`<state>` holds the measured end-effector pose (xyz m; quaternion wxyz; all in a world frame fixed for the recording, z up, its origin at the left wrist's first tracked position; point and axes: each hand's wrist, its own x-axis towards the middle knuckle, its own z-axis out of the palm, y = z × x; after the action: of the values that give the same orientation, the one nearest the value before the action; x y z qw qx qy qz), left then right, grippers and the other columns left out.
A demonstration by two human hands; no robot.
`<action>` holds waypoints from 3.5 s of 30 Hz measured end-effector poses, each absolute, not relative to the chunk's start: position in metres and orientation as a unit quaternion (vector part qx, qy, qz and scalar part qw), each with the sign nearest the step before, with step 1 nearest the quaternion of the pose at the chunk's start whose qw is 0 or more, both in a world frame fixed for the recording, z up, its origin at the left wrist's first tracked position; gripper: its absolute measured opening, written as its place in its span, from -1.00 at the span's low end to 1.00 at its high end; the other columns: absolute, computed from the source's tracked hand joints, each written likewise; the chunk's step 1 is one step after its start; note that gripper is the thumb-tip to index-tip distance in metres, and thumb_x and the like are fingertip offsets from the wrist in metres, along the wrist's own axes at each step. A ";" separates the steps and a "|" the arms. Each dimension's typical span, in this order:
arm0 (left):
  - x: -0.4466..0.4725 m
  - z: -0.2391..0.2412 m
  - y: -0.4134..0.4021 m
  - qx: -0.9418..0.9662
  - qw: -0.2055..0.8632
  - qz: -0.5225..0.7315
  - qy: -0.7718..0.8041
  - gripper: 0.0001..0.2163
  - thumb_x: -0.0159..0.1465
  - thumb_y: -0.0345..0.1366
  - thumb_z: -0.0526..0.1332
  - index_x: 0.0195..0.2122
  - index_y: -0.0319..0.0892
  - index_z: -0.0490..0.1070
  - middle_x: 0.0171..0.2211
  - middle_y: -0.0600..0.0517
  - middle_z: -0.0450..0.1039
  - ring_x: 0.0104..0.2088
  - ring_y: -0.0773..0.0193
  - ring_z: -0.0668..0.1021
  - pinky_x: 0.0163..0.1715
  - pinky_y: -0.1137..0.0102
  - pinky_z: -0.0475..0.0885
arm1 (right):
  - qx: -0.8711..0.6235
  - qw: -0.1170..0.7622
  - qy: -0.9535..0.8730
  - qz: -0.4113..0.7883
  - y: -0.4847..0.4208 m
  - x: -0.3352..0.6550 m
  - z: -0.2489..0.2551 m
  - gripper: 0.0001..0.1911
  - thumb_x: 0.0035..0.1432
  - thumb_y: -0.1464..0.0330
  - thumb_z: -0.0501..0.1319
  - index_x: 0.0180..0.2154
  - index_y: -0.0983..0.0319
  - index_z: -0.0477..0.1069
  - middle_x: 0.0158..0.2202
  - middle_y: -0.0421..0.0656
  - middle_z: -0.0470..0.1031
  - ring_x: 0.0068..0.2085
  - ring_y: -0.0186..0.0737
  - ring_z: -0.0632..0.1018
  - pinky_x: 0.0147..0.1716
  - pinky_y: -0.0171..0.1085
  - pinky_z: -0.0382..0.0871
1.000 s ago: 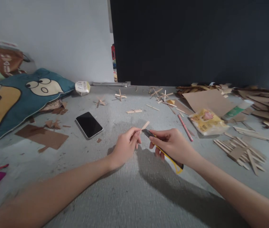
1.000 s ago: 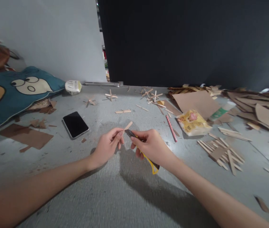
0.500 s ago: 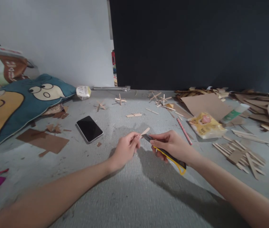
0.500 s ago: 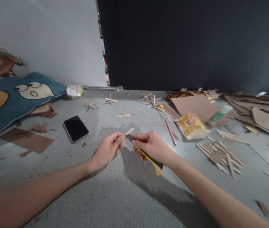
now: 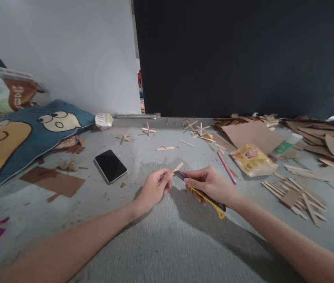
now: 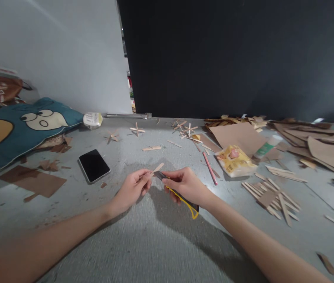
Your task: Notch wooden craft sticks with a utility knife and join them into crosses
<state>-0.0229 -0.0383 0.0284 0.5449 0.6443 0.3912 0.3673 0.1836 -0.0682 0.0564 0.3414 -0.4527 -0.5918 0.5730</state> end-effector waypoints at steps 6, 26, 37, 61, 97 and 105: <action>-0.023 0.029 -0.038 0.634 0.554 0.373 0.390 -0.66 0.41 0.00 0.11 -0.31 -0.17 0.39 -0.53 0.12 0.32 -0.62 0.43 0.29 -0.58 0.46 0.19 | -0.450 0.348 -0.580 0.582 -0.067 0.182 0.052 -0.54 0.16 0.04 0.32 -0.14 0.30 0.62 -0.49 -0.23 0.45 -0.63 -0.44 0.40 -0.71 -0.40 0.33; -0.020 0.026 -0.046 0.668 0.516 0.373 0.385 -0.65 0.43 0.01 0.10 -0.12 -0.19 0.44 -0.43 0.04 0.51 -0.54 0.35 0.49 -0.50 0.44 0.35 | -0.519 0.446 -0.689 0.237 -0.074 0.172 0.038 -0.74 0.26 0.13 0.26 -0.23 0.20 0.48 -0.56 -0.34 0.21 -0.54 -0.38 0.28 -0.48 -0.35 0.21; -0.020 0.029 -0.052 0.717 0.480 0.350 0.364 -0.66 0.45 -0.05 0.08 0.00 -0.20 0.44 -0.43 0.01 0.54 -0.48 0.30 0.54 -0.43 0.40 0.42 | -0.526 0.405 -0.731 0.159 -0.070 0.166 0.032 -0.82 0.35 0.21 0.17 -0.19 0.12 0.49 -0.41 -0.21 0.50 -0.44 -0.28 0.47 -0.37 -0.34 0.33; -0.023 0.018 -0.049 0.764 0.407 0.331 0.377 -0.77 0.42 -0.32 0.08 0.03 -0.17 0.42 -0.41 0.02 0.57 -0.42 0.27 0.57 -0.36 0.39 0.42 | -0.548 0.332 -0.748 0.174 -0.063 0.164 0.029 -0.76 0.40 0.17 0.07 -0.17 0.15 0.42 -0.36 -0.14 0.57 -0.41 -0.21 0.54 -0.38 -0.30 0.29; -0.016 0.026 -0.042 0.574 0.602 0.438 0.341 -0.62 0.32 0.07 0.25 -0.16 -0.16 0.25 -0.47 0.09 0.48 -0.60 0.37 0.50 -0.55 0.44 0.33 | -0.402 0.364 -0.831 -0.121 -0.059 0.187 0.018 -0.78 0.51 0.32 -0.11 -0.10 0.21 0.27 -0.36 -0.10 0.51 -0.43 -0.20 0.54 -0.44 -0.28 0.37; -0.016 0.023 -0.046 0.578 0.665 0.388 0.271 -0.59 0.31 0.06 0.28 -0.14 -0.13 0.16 -0.37 0.06 0.52 -0.56 0.31 0.59 -0.55 0.43 0.40 | -0.370 0.362 -0.848 -0.112 -0.060 0.190 0.011 -0.74 0.42 0.50 0.04 0.03 0.22 0.41 -0.22 -0.04 0.57 -0.22 -0.13 0.57 -0.24 -0.21 0.46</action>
<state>-0.0159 -0.0465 0.0235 0.6645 0.5780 0.2712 0.3883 0.1901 -0.0605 0.0107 0.3624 -0.3699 -0.8481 -0.1119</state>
